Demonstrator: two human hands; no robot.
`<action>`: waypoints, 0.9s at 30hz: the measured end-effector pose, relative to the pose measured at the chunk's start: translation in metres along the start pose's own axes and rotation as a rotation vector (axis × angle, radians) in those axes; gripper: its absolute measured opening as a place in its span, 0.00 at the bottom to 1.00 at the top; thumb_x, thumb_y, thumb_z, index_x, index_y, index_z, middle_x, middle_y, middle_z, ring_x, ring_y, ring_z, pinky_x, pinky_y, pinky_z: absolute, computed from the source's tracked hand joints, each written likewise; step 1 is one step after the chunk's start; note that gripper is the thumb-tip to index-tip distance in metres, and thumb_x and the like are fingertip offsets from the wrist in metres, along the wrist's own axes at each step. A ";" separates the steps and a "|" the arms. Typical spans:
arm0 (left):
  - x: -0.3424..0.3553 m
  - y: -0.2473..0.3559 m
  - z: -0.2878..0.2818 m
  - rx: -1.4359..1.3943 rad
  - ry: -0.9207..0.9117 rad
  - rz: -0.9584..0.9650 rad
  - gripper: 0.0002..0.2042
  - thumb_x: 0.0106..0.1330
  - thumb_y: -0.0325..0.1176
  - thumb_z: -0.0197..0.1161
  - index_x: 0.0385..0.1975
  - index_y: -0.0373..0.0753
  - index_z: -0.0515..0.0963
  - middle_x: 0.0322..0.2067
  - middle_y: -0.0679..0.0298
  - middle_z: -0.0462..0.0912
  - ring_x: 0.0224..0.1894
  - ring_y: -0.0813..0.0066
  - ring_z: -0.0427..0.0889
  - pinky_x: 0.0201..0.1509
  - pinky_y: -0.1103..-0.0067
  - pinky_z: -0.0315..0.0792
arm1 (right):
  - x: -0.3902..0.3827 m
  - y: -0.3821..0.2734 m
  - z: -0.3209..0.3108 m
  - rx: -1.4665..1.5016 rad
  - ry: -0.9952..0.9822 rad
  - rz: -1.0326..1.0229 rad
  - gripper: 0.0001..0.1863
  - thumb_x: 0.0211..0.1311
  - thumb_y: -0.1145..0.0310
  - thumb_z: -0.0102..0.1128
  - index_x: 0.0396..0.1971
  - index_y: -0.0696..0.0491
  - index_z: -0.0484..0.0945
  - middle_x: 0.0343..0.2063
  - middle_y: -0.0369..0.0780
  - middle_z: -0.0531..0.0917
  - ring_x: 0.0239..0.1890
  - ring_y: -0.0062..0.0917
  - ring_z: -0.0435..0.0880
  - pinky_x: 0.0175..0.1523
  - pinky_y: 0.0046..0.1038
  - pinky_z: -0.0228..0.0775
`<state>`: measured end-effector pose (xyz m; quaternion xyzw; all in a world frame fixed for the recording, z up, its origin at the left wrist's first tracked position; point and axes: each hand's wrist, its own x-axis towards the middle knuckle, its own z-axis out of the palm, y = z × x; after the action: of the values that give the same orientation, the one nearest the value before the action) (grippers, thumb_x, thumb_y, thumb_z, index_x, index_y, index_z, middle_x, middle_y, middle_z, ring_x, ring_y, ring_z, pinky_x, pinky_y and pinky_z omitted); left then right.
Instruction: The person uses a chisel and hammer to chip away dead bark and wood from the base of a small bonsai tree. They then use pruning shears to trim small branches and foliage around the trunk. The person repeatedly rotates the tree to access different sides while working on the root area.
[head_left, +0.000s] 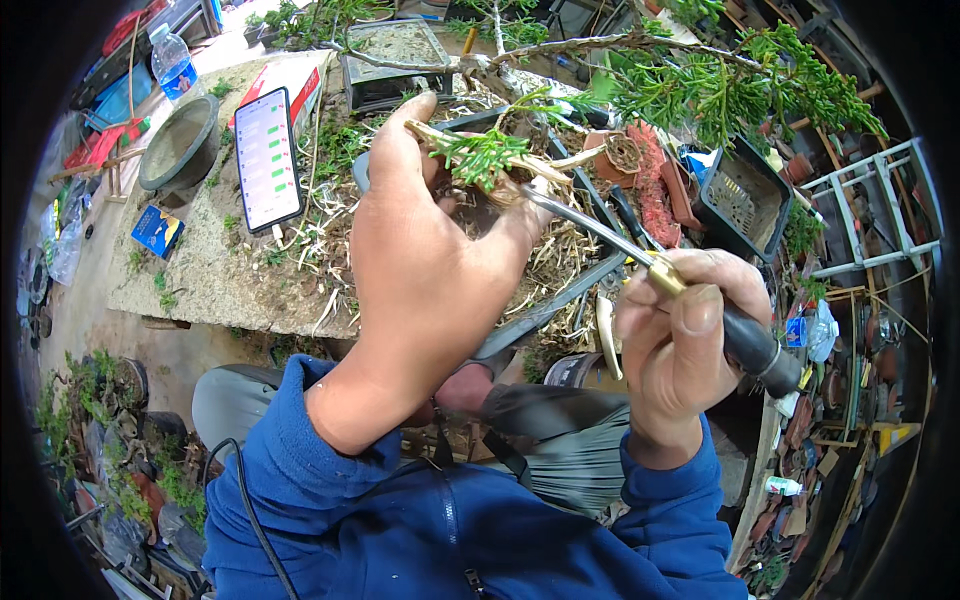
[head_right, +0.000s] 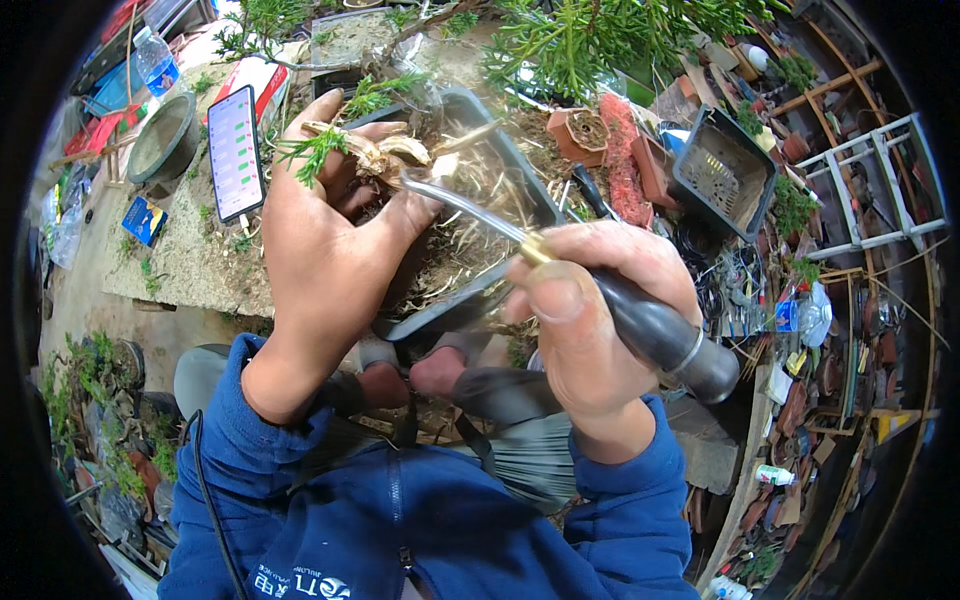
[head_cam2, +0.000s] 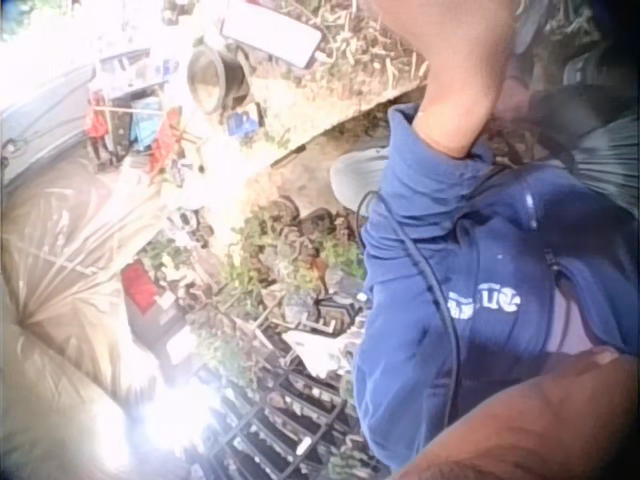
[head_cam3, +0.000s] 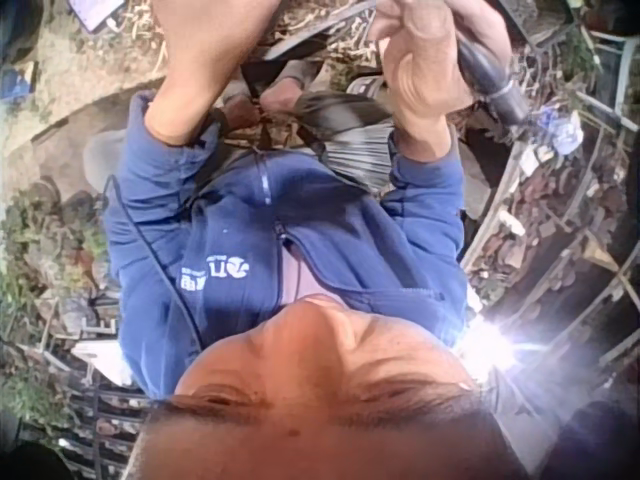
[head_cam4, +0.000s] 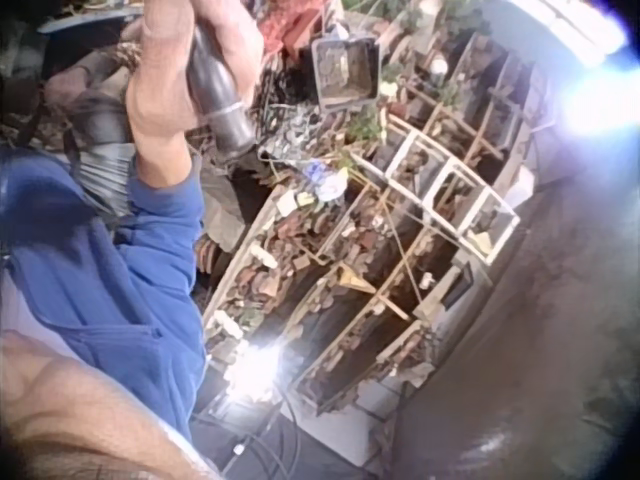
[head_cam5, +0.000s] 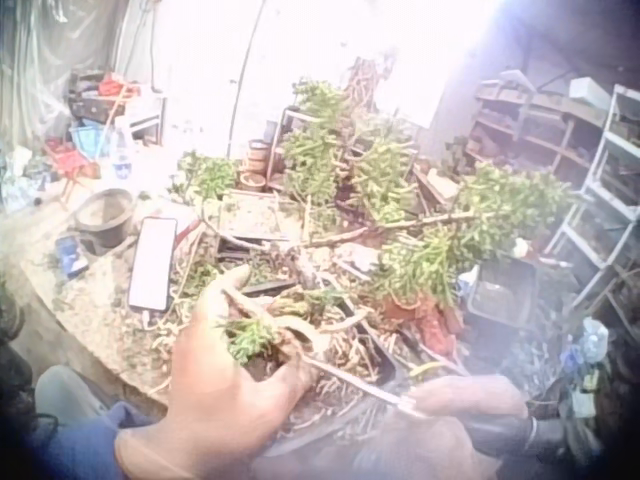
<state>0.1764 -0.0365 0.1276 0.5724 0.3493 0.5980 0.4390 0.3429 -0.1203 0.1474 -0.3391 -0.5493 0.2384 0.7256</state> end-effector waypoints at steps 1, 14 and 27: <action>0.002 -0.001 0.000 0.035 -0.003 0.002 0.41 0.65 0.25 0.80 0.74 0.25 0.60 0.55 0.52 0.86 0.54 0.69 0.88 0.62 0.73 0.83 | 0.001 0.002 0.001 0.034 -0.012 0.048 0.15 0.67 0.72 0.78 0.44 0.62 0.79 0.36 0.49 0.88 0.27 0.27 0.88 0.32 0.26 0.83; 0.009 0.002 -0.006 0.218 -0.018 -0.061 0.31 0.64 0.29 0.82 0.62 0.21 0.73 0.48 0.55 0.92 0.48 0.75 0.90 0.53 0.77 0.82 | 0.009 0.014 0.003 -0.390 -0.198 -0.183 0.16 0.67 0.81 0.70 0.47 0.56 0.72 0.33 0.48 0.86 0.27 0.25 0.85 0.33 0.27 0.80; 0.014 -0.011 -0.013 0.158 -0.059 0.004 0.37 0.57 0.33 0.87 0.64 0.26 0.74 0.43 0.55 0.93 0.45 0.71 0.92 0.53 0.74 0.84 | -0.016 -0.021 -0.058 0.127 -0.099 0.015 0.27 0.74 0.57 0.74 0.57 0.60 0.73 0.40 0.52 0.84 0.34 0.37 0.90 0.36 0.39 0.89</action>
<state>0.1657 -0.0188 0.1215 0.6236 0.3811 0.5521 0.4012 0.3938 -0.1589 0.1430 -0.2842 -0.5656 0.2946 0.7160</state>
